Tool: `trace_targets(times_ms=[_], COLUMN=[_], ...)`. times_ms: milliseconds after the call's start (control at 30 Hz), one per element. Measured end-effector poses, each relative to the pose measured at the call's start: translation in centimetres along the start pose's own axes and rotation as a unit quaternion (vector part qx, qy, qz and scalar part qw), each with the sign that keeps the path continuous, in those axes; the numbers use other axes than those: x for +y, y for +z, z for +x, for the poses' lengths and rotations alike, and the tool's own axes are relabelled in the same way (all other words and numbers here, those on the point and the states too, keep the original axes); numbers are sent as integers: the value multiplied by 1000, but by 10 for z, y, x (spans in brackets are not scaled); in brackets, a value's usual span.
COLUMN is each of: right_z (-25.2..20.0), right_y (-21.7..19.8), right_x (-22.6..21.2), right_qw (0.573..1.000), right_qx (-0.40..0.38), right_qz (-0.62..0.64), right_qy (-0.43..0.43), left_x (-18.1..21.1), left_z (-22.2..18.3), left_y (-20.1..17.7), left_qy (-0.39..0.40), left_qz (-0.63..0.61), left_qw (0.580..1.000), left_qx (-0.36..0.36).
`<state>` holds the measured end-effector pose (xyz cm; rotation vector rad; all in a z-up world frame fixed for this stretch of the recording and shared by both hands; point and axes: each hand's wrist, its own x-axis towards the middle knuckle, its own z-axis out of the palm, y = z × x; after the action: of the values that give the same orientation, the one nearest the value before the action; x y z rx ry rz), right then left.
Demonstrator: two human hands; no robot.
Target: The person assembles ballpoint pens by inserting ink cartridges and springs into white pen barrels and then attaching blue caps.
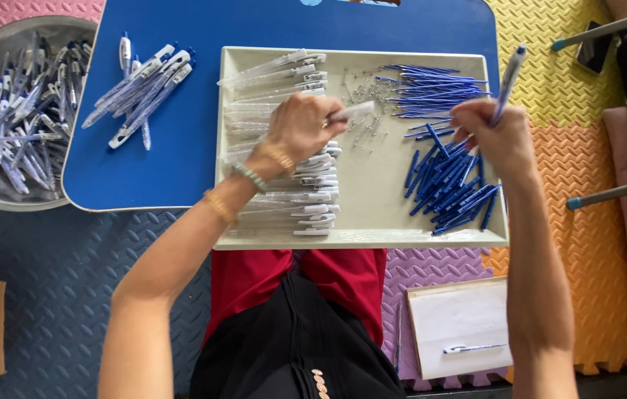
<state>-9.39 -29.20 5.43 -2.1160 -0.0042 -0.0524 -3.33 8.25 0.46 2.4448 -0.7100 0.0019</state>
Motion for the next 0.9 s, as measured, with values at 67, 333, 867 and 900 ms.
trace_targets(times_ms=[67, 333, 867, 900], right_z=[22, 52, -48, -53], right_y=[-10, -23, 0, -1], right_x=[32, 95, 21, 10], right_qw=[1000, 944, 879, 881], right_qx=[7, 40, -89, -91], right_qz=[-7, -315, -458, -453], right_qy=[-6, -91, -96, -104], left_x=[-1, 1, -59, -55], left_z=[25, 7, -110, -110], left_y=[28, 11, 6, 1], left_qy=[-34, -38, 98, 105], left_qz=[46, 47, 117, 149], left_qw=[998, 998, 977, 969], left_qx=[-9, -28, 151, 169])
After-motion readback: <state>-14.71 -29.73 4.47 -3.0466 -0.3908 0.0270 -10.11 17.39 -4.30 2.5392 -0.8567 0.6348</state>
